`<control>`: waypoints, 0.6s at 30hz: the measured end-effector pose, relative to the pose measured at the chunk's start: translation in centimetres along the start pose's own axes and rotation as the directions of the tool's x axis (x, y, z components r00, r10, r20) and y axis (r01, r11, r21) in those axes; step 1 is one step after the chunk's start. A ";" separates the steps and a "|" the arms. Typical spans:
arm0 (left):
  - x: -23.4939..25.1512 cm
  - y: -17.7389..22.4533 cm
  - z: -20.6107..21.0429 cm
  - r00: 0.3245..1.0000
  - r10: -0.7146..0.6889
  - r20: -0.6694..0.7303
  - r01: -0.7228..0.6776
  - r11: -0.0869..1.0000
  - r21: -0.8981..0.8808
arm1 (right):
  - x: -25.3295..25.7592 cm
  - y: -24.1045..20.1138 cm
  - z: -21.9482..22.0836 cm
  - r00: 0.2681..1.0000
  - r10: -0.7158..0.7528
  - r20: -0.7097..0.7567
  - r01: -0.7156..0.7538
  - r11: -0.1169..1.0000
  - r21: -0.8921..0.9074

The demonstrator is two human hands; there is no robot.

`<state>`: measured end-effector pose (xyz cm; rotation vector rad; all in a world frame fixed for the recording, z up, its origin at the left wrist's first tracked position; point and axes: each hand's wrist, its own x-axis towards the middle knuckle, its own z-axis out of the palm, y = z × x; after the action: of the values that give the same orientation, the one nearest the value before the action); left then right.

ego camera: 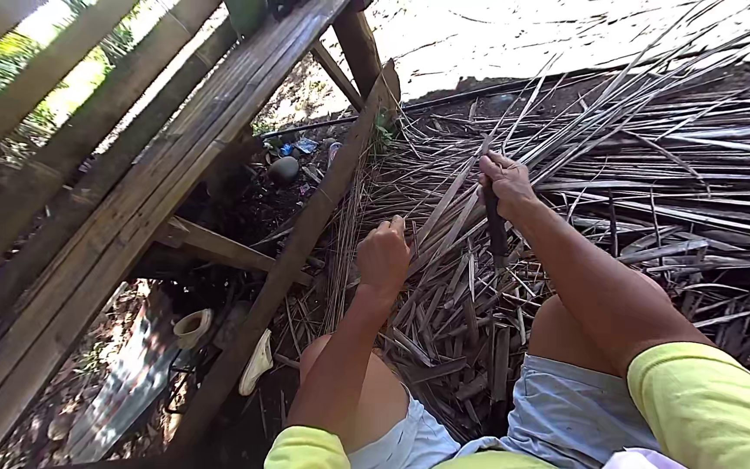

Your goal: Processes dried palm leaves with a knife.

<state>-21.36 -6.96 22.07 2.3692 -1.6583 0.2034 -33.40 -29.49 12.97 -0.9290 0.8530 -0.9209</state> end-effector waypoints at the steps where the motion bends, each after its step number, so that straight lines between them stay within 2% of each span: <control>1: 0.3 -0.4 -0.5 0.998 -0.064 0.014 0.064 0.998 -0.026 | 0.6 -0.4 -0.8 0.997 -0.048 -0.059 0.048 0.999 -0.008; 4: 2.1 -2.4 -1.1 0.947 -0.313 0.075 0.321 0.926 -0.197 | -0.1 -2.0 -1.6 0.975 -0.187 -0.123 0.190 0.982 0.010; 6: 2.9 -4.3 -0.7 0.907 -0.421 -0.017 0.382 0.839 -0.388 | -1.6 -2.3 -1.2 0.963 -0.238 -0.126 0.244 0.969 0.039; 7: 3.1 -4.9 -0.6 0.877 -0.469 -0.100 0.357 0.778 -0.517 | -2.3 -2.3 -0.9 0.964 -0.242 -0.114 0.248 0.968 0.046; 9: 3.7 -5.2 -0.2 0.806 -0.555 -0.205 0.207 0.588 -0.782 | -3.7 -2.3 -0.7 0.979 -0.198 -0.037 0.199 0.980 0.014; 11: 4.1 -4.9 0.3 0.802 -0.573 -0.169 0.097 0.404 -0.909 | -5.1 -2.0 -0.6 0.975 -0.135 0.176 0.144 0.989 -0.038; 13: 4.3 -4.2 1.2 0.822 -0.562 -0.089 0.113 0.314 -0.943 | -6.0 -1.4 0.2 0.905 -0.026 0.425 0.059 0.996 -0.065; 15: 4.1 -3.0 2.1 0.834 -0.552 0.016 0.190 0.260 -0.947 | -7.0 -0.6 1.1 0.769 0.125 0.627 -0.057 0.990 -0.128; 17: 3.4 -1.4 2.5 0.840 -0.529 0.126 0.265 0.197 -0.944 | -7.9 0.2 1.8 0.664 0.220 0.714 -0.167 0.975 -0.145; 18: 3.1 -0.7 2.7 0.830 -0.529 0.179 0.290 0.135 -0.948 | -8.3 0.6 2.2 0.650 0.238 0.722 -0.218 0.968 -0.123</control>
<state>-19.70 -10.28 20.14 1.5486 -0.5249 -0.5442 -34.27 -21.13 14.86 -1.0691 0.2605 -0.2442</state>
